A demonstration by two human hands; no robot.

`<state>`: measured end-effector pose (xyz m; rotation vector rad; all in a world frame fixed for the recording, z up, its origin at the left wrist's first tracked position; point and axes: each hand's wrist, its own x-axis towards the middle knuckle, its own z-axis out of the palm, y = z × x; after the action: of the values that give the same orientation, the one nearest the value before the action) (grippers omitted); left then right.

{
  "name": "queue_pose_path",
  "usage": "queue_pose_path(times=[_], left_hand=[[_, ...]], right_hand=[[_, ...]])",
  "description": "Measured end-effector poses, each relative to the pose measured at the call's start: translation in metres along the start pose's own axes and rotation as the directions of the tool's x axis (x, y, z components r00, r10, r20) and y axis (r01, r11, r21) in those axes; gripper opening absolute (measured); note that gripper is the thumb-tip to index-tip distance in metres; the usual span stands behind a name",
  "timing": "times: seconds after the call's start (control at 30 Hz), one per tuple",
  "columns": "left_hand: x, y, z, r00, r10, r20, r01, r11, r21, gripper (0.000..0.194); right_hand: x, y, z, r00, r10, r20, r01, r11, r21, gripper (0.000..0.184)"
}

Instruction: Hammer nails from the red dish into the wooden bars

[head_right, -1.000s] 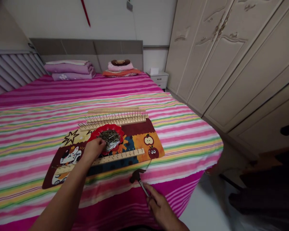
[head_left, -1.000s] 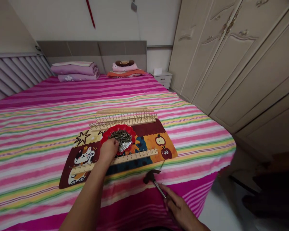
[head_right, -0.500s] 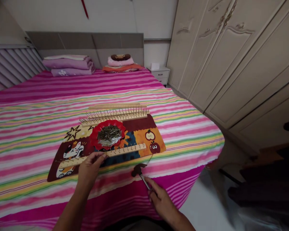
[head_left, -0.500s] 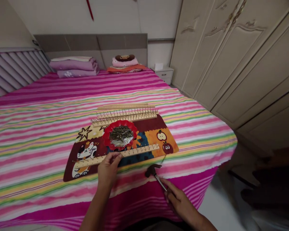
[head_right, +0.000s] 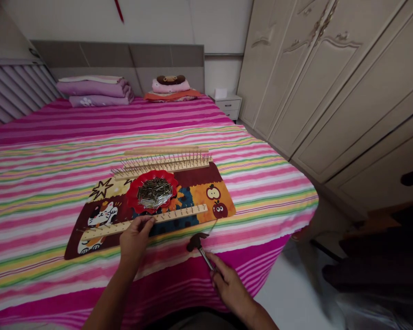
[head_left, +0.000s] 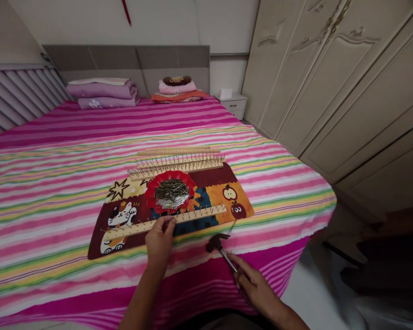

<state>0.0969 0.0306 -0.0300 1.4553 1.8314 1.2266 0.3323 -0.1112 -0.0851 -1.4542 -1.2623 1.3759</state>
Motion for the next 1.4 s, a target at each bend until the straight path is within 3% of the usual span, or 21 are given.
queue_pose_path(times=[0.13, 0.3, 0.53, 0.7, 0.83, 0.97, 1.1, 1.17, 1.27, 1.33, 1.4], left_hand=[[-0.002, -0.002, 0.0, 0.999, 0.035, 0.014, -0.036, 0.998, 0.061, 0.024], [-0.006, -0.005, 0.002, 0.996, 0.086, 0.014, -0.087, 0.993, 0.079, 0.023], [-0.006, -0.016, 0.011, 0.97, 0.244, -0.01, -0.241, 0.961, 0.134, 0.02], [-0.007, -0.019, 0.011, 0.968, 0.25, 0.003, -0.247, 0.956, 0.157, 0.019], [-0.006, -0.017, 0.01, 0.968, 0.25, 0.022, -0.25, 0.954, 0.164, 0.02], [-0.005, -0.017, 0.01, 0.968, 0.249, 0.03, -0.251, 0.957, 0.148, 0.019], [-0.008, -0.015, 0.001, 0.955, 0.293, 0.032, -0.295, 0.946, 0.135, 0.021], [-0.006, -0.008, -0.009, 0.948, 0.318, 0.001, -0.313, 0.935, 0.168, 0.023], [0.009, 0.008, -0.026, 0.942, 0.332, -0.048, -0.308, 0.913, 0.269, 0.024], [0.028, 0.02, -0.032, 0.942, 0.335, -0.006, -0.309, 0.876, 0.37, 0.024], [0.049, 0.031, -0.031, 0.948, 0.293, 0.125, -0.315, 0.809, 0.496, 0.023]], right_hand=[[-0.006, -0.015, -0.003, 0.999, -0.04, 0.006, 0.041, 0.996, -0.074, 0.048], [-0.01, -0.062, 0.002, 0.985, -0.161, 0.061, 0.168, 0.972, -0.161, 0.044], [0.019, -0.116, 0.022, 0.927, -0.37, 0.067, 0.376, 0.908, -0.185, 0.045], [0.04, -0.125, 0.032, 0.854, -0.503, 0.132, 0.518, 0.802, -0.296, 0.05], [0.045, -0.126, 0.035, 0.868, -0.454, 0.202, 0.497, 0.794, -0.351, 0.05], [0.031, -0.13, 0.026, 0.883, -0.448, 0.138, 0.469, 0.834, -0.291, 0.05], [0.01, -0.116, 0.007, 0.927, -0.34, 0.157, 0.367, 0.907, -0.208, 0.047], [0.004, -0.096, 0.0, 0.943, -0.255, 0.213, 0.294, 0.938, -0.181, 0.047], [0.001, -0.057, -0.004, 0.969, -0.163, 0.185, 0.197, 0.963, -0.185, 0.046], [0.002, -0.033, -0.003, 0.983, -0.122, 0.137, 0.145, 0.974, -0.173, 0.046], [0.003, -0.016, -0.002, 0.99, -0.087, 0.111, 0.102, 0.985, -0.141, 0.047]])
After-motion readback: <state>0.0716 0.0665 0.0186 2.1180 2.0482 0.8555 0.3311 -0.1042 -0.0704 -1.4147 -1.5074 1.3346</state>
